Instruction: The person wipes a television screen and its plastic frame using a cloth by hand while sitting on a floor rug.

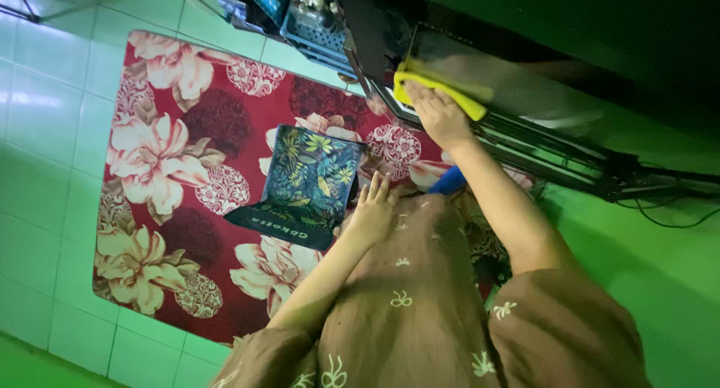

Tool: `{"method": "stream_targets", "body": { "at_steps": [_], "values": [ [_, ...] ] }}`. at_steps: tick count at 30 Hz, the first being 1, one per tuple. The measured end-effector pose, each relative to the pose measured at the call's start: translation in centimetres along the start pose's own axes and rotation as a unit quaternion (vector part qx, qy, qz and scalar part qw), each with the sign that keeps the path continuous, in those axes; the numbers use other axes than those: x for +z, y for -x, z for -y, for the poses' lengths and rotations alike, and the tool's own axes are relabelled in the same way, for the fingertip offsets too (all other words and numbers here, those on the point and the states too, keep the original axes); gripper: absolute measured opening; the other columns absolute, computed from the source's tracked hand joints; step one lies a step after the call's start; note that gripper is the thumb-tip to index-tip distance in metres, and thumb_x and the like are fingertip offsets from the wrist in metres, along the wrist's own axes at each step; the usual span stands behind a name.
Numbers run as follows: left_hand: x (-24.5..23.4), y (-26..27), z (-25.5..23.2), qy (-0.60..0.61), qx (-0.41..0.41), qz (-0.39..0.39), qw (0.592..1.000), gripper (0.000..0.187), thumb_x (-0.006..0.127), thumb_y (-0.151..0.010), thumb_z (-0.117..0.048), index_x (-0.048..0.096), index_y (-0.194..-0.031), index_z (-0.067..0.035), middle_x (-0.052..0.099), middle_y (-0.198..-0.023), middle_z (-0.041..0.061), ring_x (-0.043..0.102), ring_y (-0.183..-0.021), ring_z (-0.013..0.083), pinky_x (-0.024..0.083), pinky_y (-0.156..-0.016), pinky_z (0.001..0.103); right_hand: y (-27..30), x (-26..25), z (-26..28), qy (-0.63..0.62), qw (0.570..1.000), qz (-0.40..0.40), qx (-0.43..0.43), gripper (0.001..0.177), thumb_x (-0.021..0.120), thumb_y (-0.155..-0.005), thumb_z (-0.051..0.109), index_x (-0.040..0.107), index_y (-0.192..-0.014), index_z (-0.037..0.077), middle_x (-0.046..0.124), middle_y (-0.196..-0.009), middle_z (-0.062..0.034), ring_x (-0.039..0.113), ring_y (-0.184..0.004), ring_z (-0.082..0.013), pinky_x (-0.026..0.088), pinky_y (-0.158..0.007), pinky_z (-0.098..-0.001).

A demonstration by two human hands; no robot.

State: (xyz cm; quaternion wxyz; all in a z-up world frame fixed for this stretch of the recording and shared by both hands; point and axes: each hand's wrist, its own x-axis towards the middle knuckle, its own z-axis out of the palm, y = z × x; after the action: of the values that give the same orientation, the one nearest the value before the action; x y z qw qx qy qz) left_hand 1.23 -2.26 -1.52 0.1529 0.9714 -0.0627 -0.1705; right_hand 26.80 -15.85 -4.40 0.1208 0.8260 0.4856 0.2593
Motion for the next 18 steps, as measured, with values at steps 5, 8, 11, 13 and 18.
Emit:
{"method": "stream_targets", "body": {
  "at_steps": [5,8,11,13,18],
  "values": [
    [-1.1,0.4,0.0,0.041,-0.007,0.01,0.999,0.078,0.068,-0.084,-0.03,0.04,-0.154,-0.01,0.025,-0.162,0.027,0.019,-0.151,0.0484,0.028,-0.118,0.059,2.6,2.5,-0.3,0.02,0.994,0.085,-0.07,0.057,0.044,-0.103,0.023,0.054,-0.157,0.009,0.047,-0.161,-0.0019,0.045,-0.142,-0.0114,0.018,-0.128,-0.0352],
    [-0.9,0.4,0.1,0.058,-0.011,0.013,0.998,0.079,0.067,-0.085,-0.03,0.039,-0.156,-0.012,0.025,-0.162,0.026,0.019,-0.151,0.0482,0.028,-0.117,0.059,-1.2,-3.6,-3.4,0.016,0.999,-0.012,-0.048,0.05,0.046,-0.104,0.023,0.058,-0.151,0.01,0.049,-0.162,-0.0002,0.042,-0.15,-0.0104,0.017,-0.129,-0.038],
    [0.2,-0.1,0.4,0.046,-0.013,0.02,0.999,0.071,0.064,-0.089,-0.034,0.042,-0.151,-0.01,0.024,-0.163,0.026,0.017,-0.153,0.048,0.026,-0.119,0.059,-5.4,-10.8,-7.7,0.003,0.996,-0.092,0.003,0.039,0.051,-0.113,0.022,0.064,-0.148,0.008,0.054,-0.159,-0.0031,0.044,-0.153,-0.0178,0.014,-0.131,-0.0426],
    [0.9,-0.2,0.5,0.044,-0.005,-0.002,0.999,0.062,0.061,-0.094,-0.034,0.045,-0.149,-0.011,0.023,-0.163,0.027,0.016,-0.153,0.0487,0.025,-0.119,0.06,-6.4,-13.8,-9.7,0.073,0.982,-0.172,0.016,0.036,0.052,-0.117,0.021,0.065,-0.149,0.012,0.052,-0.161,-0.0028,0.041,-0.154,-0.0192,0.01,-0.132,-0.0457],
    [1.1,-0.7,0.2,-0.026,0.007,0.008,1.0,0.064,0.059,-0.09,-0.026,0.045,-0.151,-0.01,0.022,-0.166,0.026,0.015,-0.154,0.0457,0.023,-0.121,0.056,-4.9,-6.6,-6.5,0.072,0.991,-0.111,0.009,0.045,0.047,-0.111,0.022,0.06,-0.152,0.011,0.054,-0.16,-0.0015,0.04,-0.153,-0.0159,0.013,-0.128,-0.0422]
  ]
}}
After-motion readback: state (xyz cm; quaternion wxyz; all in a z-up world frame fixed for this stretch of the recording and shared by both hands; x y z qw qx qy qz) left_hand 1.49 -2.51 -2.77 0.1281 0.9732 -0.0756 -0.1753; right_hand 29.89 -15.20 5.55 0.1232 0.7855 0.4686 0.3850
